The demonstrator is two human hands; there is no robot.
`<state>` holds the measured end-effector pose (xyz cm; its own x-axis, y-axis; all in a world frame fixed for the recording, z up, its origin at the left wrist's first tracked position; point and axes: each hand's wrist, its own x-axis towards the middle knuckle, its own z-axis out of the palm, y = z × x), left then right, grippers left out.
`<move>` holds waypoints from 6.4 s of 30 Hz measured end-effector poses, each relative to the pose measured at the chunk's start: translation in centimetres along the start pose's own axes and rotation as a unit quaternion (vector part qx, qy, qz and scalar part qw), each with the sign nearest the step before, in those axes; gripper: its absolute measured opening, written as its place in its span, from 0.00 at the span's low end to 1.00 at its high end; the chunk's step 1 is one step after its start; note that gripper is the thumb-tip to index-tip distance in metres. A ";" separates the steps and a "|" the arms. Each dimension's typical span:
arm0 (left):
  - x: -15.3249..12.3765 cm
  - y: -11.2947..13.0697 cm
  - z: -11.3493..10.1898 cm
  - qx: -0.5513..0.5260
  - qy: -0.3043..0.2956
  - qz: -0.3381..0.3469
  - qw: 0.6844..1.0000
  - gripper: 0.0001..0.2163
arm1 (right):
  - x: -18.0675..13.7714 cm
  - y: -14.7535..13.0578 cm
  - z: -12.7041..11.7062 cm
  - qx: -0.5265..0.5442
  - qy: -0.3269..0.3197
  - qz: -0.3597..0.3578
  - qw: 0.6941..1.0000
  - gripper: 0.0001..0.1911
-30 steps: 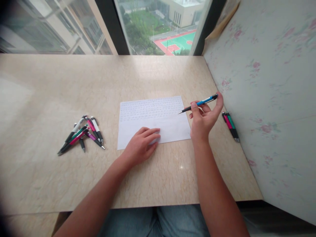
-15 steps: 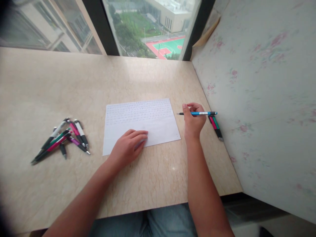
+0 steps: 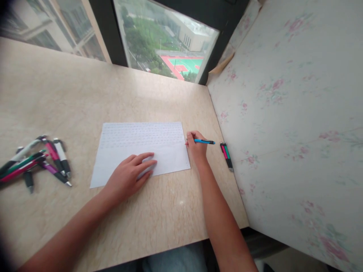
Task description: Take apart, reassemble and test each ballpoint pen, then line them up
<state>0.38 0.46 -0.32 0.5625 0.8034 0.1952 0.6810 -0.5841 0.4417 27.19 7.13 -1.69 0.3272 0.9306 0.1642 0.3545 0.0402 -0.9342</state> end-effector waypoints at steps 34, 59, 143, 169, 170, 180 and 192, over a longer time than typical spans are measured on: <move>0.1 0.3 -0.1 -0.021 0.004 -0.019 1.000 0.13 | 0.3 0.0 0.4 -0.195 0.022 -0.099 0.976 0.18; 0.0 0.2 -0.2 -0.028 0.005 -0.020 0.999 0.13 | 0.1 0.1 0.3 -0.214 0.048 -0.104 0.970 0.18; -0.1 0.4 -0.1 -0.051 0.002 -0.024 0.998 0.12 | -6.3 -5.7 4.4 0.309 -0.181 0.127 0.925 0.36; 0.1 0.0 -0.1 -0.010 0.005 0.009 1.000 0.12 | -7.7 0.4 -11.0 -0.416 0.059 0.014 0.907 0.16; 0.1 0.0 -0.1 -0.011 0.005 0.009 1.000 0.12 | -7.7 0.6 -11.1 -0.440 0.066 0.013 0.895 0.15; 0.1 -0.3 -0.1 -0.023 0.013 0.013 1.000 0.12 | -8.5 0.6 -10.7 -0.491 0.106 0.041 0.864 0.14; 0.1 -0.6 0.1 -0.033 0.014 0.012 0.999 0.13 | -6.9 0.9 -11.8 -0.548 0.149 0.035 0.822 0.14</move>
<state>0.07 0.85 -0.62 0.5643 0.7928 0.2303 0.6345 -0.5950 0.4934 35.56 -3.53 0.09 0.5228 0.7792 0.3457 0.8486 -0.5141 -0.1246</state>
